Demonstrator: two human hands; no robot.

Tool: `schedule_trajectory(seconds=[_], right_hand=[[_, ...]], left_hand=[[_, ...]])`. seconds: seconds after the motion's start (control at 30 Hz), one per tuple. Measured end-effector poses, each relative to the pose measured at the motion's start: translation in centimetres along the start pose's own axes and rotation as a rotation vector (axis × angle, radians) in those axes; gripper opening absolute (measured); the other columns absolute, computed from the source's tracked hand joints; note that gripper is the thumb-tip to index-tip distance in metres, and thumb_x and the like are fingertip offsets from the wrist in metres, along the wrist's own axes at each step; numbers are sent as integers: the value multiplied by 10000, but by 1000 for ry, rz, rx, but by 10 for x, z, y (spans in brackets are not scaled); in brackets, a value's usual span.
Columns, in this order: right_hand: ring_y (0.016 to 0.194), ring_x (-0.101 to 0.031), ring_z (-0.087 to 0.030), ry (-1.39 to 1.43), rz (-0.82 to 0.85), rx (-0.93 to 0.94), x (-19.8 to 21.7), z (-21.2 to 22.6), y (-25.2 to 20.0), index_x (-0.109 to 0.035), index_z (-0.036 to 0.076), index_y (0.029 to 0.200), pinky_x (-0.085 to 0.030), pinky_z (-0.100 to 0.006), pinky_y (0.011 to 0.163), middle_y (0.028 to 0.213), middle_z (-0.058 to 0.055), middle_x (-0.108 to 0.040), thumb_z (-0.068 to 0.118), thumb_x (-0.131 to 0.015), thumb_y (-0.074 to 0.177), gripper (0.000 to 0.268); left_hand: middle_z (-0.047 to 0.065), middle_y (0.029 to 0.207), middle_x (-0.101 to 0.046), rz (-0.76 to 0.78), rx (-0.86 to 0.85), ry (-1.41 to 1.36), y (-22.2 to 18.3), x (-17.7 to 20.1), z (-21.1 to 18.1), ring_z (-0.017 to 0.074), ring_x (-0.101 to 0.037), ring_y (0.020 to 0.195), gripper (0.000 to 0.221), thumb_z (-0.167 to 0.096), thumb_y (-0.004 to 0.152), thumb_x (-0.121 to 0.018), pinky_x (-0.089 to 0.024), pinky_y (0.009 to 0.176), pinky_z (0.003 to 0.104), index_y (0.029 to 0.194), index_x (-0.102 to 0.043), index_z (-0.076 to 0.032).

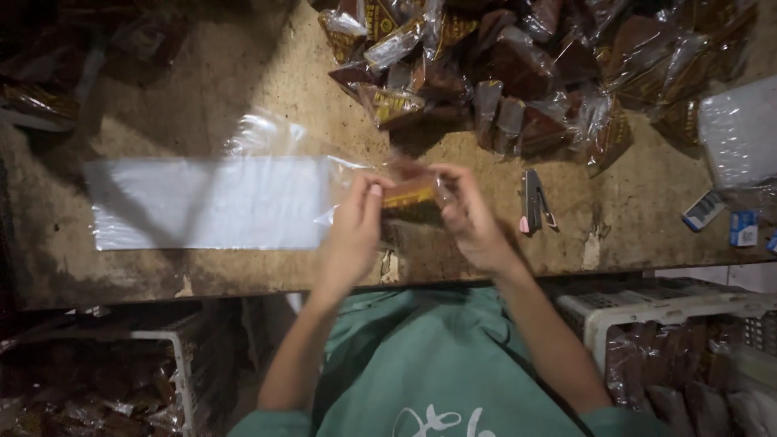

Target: Packaging individually wrapped food items into larger plastic bags and sealing them with a stapler.

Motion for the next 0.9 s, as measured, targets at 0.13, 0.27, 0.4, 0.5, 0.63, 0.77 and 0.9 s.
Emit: schedule_trajectory(seconds=[0.13, 0.27, 0.4, 0.5, 0.63, 0.77, 0.9], right_hand=[[1389, -467, -258, -81, 8, 33, -16, 38, -11, -345, 121, 1482, -375, -446, 1192, 1495, -114, -462, 347, -771, 872, 778], [1349, -459, -270, -401, 3, -41, -9, 35, -34, -361, 92, 1497, -343, -463, 1186, 1417, -120, -471, 285, -894, 757, 932], [1154, -514, -301, -1319, -182, 451, 46, -11, -31, -492, 131, 1360, -399, -486, 1023, 1291, -80, -559, 460, -762, 895, 630], [1122, -538, -296, -1230, -77, 250, 54, -20, -35, -569, 135, 1279, -392, -433, 1016, 1211, -52, -612, 170, -841, 636, 699], [1078, -659, -269, -702, 56, -121, 21, -20, -37, -687, 157, 1217, -481, -403, 1002, 1057, -31, -743, 139, -819, 539, 690], [1206, -656, -290, -605, -113, -387, 11, -32, -41, -561, 189, 1309, -511, -466, 1000, 1240, -73, -712, 269, -886, 659, 731], [1354, -516, -419, -257, 178, -194, -13, -13, -30, -528, -28, 1387, -429, -539, 1123, 1453, -213, -513, -78, -829, 679, 770]], left_hand=[[204, 1007, -688, -63, 7, -51, 1, -1, 28, 393, -660, 1003, 280, -252, 1070, -403, -477, 938, 479, 1134, -633, -106], [95, 879, -711, -87, 89, -73, -13, -13, 35, 279, -676, 857, 208, -323, 1041, -502, -509, 815, 383, 1156, -611, -189], [232, 1443, -478, -324, -239, 515, -23, -10, 29, 426, -518, 1300, 1020, -552, 708, -873, -390, 1025, 556, 1506, -397, -130], [264, 1551, -360, -296, -225, 695, 0, -30, 74, 442, -399, 1415, 859, -324, 843, -798, -284, 1103, 576, 1544, -362, -86], [286, 1621, -237, -330, -259, 798, -5, -27, 48, 454, -301, 1477, 662, -215, 976, -617, -257, 1099, 555, 1576, -367, -89], [250, 1595, -253, -57, -255, 758, -5, -28, 62, 447, -296, 1445, 861, -669, 782, -657, -233, 1105, 584, 1516, -463, -262], [217, 1591, -276, -1, -325, 963, -11, -28, 85, 437, -315, 1444, 1075, -563, 502, -944, -290, 1077, 602, 1454, -491, -352]])
Point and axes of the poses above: each hand's wrist, its own y-axis towards the middle knuckle, its own x-axis out of the back of the hand, z = x × y, the point moved 7 cm from there along y, towards the middle knuckle
